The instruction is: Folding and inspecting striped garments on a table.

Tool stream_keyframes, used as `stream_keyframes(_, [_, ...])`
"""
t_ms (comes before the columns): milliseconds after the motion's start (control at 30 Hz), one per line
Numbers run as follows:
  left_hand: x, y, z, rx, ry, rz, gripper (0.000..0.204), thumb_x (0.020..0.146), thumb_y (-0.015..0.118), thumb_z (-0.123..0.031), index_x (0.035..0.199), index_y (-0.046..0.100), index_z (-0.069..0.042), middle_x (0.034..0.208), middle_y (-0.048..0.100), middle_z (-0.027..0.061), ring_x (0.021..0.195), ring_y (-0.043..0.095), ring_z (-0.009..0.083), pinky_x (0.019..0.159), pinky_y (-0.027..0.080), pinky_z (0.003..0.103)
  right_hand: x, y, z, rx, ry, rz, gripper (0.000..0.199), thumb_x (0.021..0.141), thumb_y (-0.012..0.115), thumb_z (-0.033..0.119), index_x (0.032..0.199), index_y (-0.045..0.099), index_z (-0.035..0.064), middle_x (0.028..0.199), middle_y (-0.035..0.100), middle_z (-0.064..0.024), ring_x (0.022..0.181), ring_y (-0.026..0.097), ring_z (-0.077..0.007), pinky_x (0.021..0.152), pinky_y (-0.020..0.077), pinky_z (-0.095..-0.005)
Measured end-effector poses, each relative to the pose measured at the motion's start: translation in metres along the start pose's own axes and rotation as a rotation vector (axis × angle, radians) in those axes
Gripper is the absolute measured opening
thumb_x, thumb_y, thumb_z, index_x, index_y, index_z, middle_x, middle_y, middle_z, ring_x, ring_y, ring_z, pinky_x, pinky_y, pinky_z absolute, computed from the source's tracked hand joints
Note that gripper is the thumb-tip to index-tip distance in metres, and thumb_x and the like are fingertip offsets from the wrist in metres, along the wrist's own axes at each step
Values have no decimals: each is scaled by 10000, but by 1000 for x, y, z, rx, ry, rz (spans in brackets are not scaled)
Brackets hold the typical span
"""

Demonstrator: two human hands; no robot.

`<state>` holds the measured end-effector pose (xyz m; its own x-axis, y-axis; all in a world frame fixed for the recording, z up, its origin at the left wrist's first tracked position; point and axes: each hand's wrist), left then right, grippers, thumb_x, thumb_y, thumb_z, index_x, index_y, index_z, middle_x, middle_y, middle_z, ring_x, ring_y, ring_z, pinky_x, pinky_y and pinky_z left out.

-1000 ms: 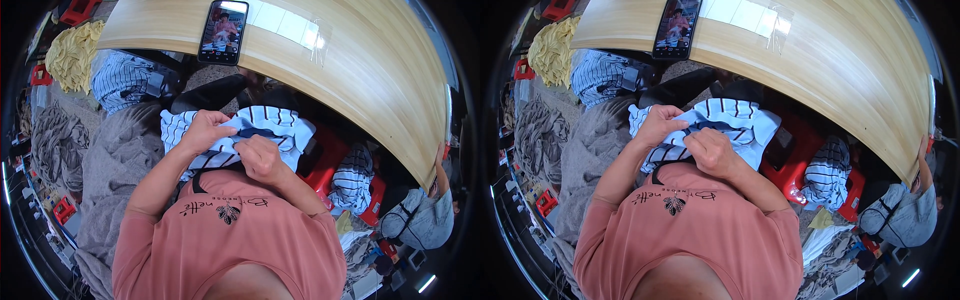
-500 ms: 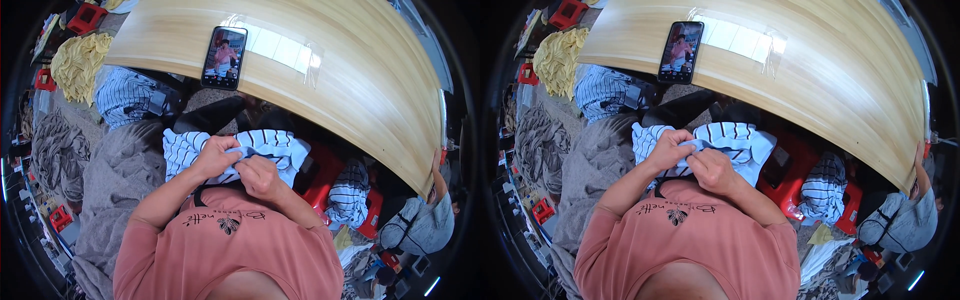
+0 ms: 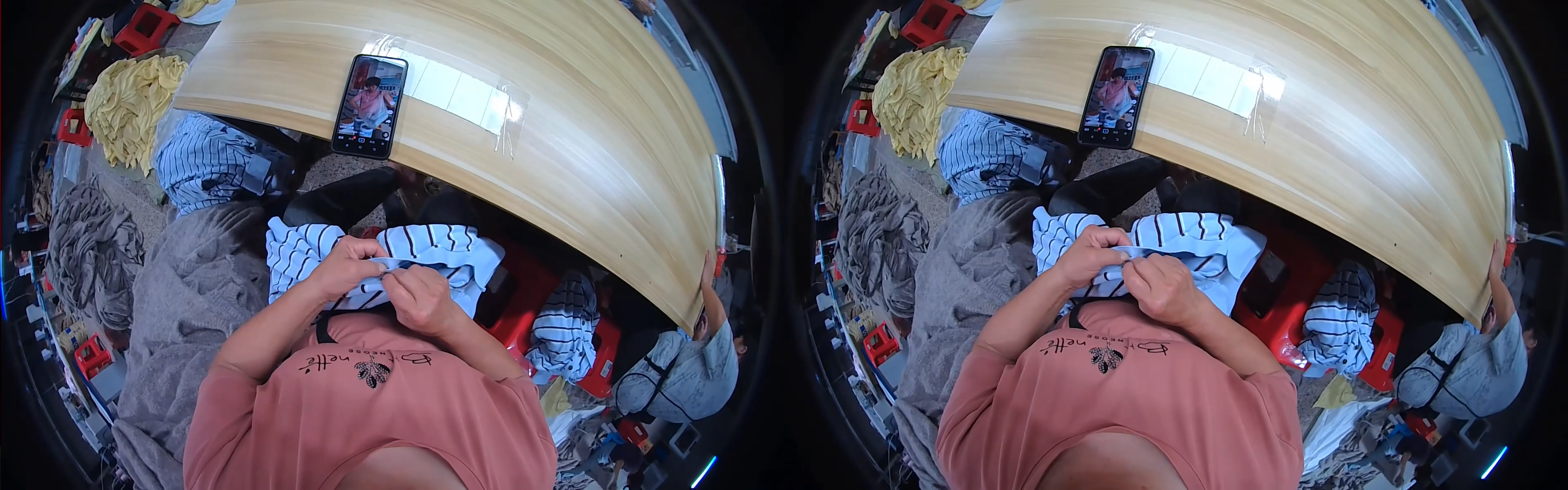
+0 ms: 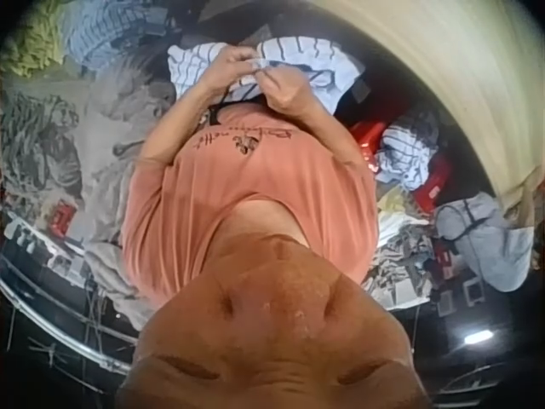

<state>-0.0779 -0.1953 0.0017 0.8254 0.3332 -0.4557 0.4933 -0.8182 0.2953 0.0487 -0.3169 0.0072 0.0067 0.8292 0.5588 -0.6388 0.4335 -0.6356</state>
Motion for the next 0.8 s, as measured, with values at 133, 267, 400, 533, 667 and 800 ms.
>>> stream_keyframes(133, [-2,-4,3,13,-20,-3,62,764,574,-25,790,622,4,735,577,-29,681,478,21,591,383,182,2,3,-1,-86,52,21,146,633,547,21,778,549,13,675,497,-56,548,496,-177,459,405,-293])
stream_keyframes(267, [-7,2,11,127,71,-147,73,794,560,-46,787,610,7,687,556,-36,637,451,16,552,372,188,3,8,-6,-34,77,76,153,629,545,15,782,548,18,691,501,-66,576,508,-193,467,415,-308])
stream_keyframes(400, [-12,9,13,217,137,-249,88,811,548,-51,769,597,9,649,545,-35,602,436,16,518,363,196,11,2,-5,130,238,98,172,622,557,-28,781,560,35,744,539,-79,633,539,-241,510,444,-308])
stream_keyframes(533, [-16,9,13,237,115,-244,87,823,555,-60,789,597,8,692,576,-25,636,458,18,545,375,195,14,3,-7,426,457,89,153,629,579,-57,765,571,11,804,578,-105,665,572,-240,561,458,-272])
stream_keyframes(667, [-19,11,14,474,281,-341,65,806,562,-45,793,591,11,669,582,25,605,500,64,539,390,218,9,6,-17,651,651,222,131,645,576,-55,767,564,-7,786,583,-100,661,575,-192,573,452,-263])
stream_keyframes(800, [-19,17,6,613,368,-455,33,766,559,-6,766,569,26,667,572,145,571,564,245,522,424,301,15,12,-7,630,839,131,126,669,559,-54,790,557,-16,698,573,-95,617,555,-157,565,445,-264])
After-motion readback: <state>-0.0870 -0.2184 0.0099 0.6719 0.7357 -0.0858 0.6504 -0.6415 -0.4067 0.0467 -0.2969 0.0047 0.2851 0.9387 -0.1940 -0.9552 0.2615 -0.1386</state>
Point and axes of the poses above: each hand's wrist, its own x-axis towards the middle knuckle, its own y-axis out of the palm, z = x × y
